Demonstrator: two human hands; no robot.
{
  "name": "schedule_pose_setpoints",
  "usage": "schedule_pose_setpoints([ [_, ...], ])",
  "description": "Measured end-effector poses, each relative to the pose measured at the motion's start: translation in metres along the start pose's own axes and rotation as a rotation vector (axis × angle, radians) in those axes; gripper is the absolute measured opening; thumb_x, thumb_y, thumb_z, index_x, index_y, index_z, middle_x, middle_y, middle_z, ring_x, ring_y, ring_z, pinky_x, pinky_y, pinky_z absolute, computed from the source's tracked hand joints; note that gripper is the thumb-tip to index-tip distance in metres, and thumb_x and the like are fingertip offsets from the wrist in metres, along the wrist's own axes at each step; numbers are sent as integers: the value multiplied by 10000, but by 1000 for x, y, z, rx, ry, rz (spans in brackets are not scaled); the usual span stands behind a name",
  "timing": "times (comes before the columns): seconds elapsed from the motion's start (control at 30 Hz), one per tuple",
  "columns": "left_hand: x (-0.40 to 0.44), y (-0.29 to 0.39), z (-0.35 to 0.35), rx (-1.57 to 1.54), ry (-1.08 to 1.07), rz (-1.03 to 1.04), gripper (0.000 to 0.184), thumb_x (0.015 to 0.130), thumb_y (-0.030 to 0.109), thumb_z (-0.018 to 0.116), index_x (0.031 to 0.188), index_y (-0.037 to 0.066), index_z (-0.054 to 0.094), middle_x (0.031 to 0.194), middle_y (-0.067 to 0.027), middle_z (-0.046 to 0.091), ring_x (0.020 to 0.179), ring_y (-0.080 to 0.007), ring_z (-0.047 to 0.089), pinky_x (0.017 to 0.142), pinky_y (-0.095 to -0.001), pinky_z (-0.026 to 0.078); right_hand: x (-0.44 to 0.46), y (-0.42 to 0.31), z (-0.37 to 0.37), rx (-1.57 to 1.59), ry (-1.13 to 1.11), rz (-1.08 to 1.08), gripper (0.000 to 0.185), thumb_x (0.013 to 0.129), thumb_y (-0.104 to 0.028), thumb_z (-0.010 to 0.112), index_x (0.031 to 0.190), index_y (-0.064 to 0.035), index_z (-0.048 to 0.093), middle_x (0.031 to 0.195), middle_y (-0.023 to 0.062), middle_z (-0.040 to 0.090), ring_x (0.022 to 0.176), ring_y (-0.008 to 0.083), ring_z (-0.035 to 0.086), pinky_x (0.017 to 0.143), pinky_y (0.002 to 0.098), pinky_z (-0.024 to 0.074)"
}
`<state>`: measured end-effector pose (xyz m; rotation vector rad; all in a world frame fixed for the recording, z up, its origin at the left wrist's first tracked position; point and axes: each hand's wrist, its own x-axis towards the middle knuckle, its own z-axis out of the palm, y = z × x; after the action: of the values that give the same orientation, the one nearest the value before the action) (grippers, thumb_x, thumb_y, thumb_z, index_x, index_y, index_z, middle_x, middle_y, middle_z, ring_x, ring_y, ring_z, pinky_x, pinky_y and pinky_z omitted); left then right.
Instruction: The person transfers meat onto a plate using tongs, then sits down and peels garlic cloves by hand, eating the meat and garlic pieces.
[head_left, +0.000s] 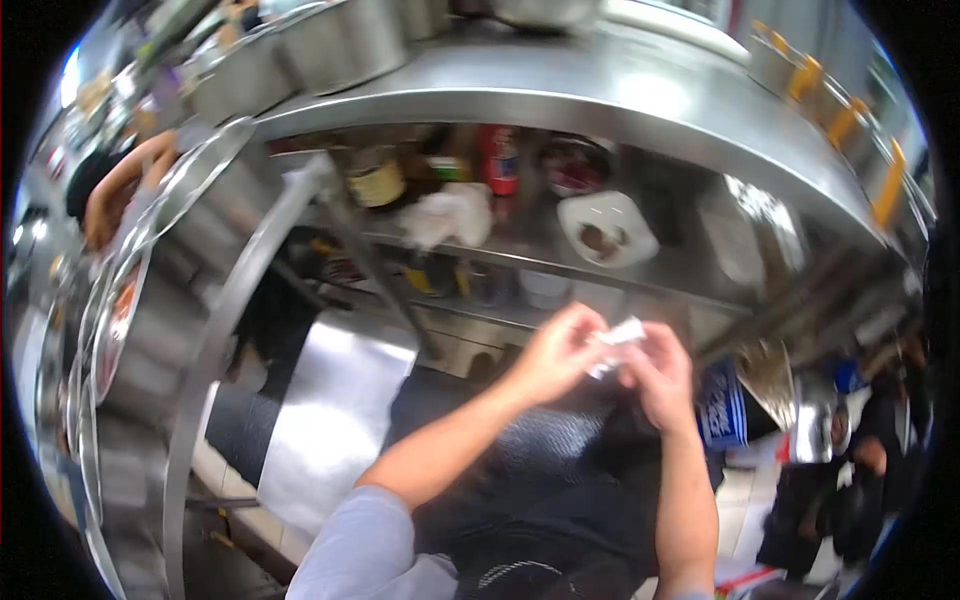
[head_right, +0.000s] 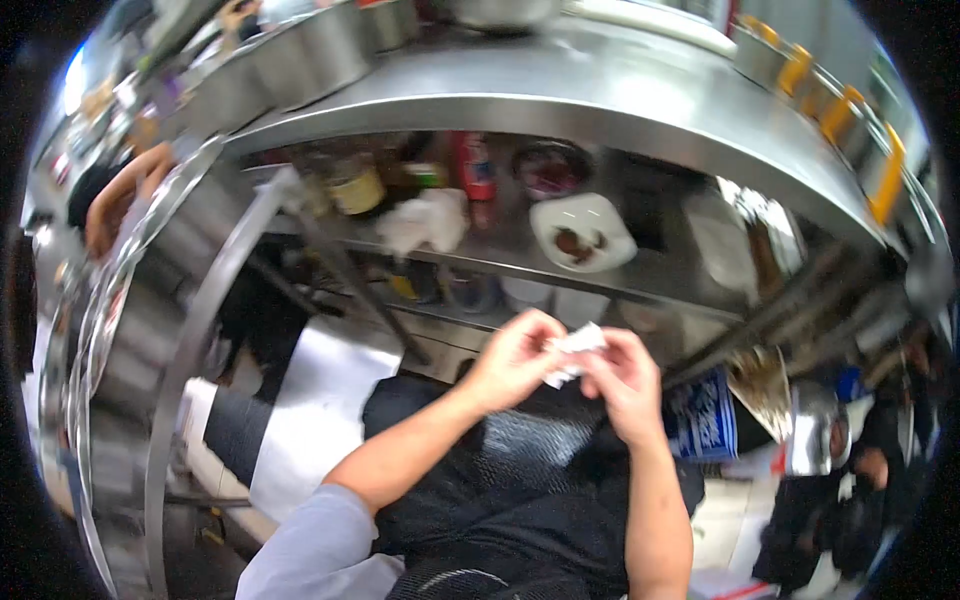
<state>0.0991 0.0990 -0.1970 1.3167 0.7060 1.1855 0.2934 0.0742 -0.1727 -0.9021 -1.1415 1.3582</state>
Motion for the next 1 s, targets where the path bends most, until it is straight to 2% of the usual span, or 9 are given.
schedule_pose_setpoints([
  [0.13,-3,8,3,-37,-73,-28,206,1025,87,702,1192,22,599,1087,-42,667,1030,-102,653,863,-282,556,3,6,-5,6,-17,-34,128,1021,-97,709,1118,-32,657,932,35,683,675,70,577,603,211,460],
  [0.2,-4,18,6,-43,-81,4,220,1019,104,718,1197,17,622,1058,-43,696,1009,-99,671,845,-276,561,2,7,-6,-32,-30,-12,120,1024,-98,707,1108,-33,654,929,32,680,672,66,570,601,209,455],
  [0.27,-5,31,3,148,-45,-53,195,1015,115,724,1157,7,647,973,-25,711,920,-90,677,809,-276,565,2,7,-3,-72,-38,4,97,1031,-89,696,1095,-34,646,917,21,670,663,59,553,592,208,440],
  [0.3,-4,24,4,123,-9,-19,196,1004,144,742,1107,1,654,912,-12,713,838,-79,665,753,-273,558,2,8,-1,-74,-36,-2,95,1031,-83,693,1095,-36,643,911,17,665,663,56,550,590,206,437],
  [0.6,-4,24,-4,364,73,49,251,1028,252,715,1074,19,635,817,-10,658,737,-72,599,645,-283,496,1,6,20,-162,-60,-84,118,1031,-22,633,1139,-23,587,927,22,646,655,47,544,575,210,448],
  [0.8,-5,23,-1,372,52,86,255,1039,269,697,1103,28,642,802,-6,652,741,-73,598,653,-287,499,-1,4,15,-228,-40,-81,88,1026,10,605,1108,-13,585,882,31,656,671,63,584,605,227,484],
  [0.97,-5,21,1,351,14,51,268,1037,282,699,1096,26,648,816,-19,673,771,-74,618,684,-290,515,0,6,10,-309,26,-141,59,1029,17,592,1083,-7,586,868,37,664,692,73,610,644,237,516],
  [1.0,-5,24,1,374,-18,-7,257,1031,259,708,1122,28,645,859,-19,683,804,-76,627,710,-290,524,-1,5,8,-342,25,-158,53,1032,13,589,1081,-8,586,879,34,661,697,72,609,649,237,519],
])
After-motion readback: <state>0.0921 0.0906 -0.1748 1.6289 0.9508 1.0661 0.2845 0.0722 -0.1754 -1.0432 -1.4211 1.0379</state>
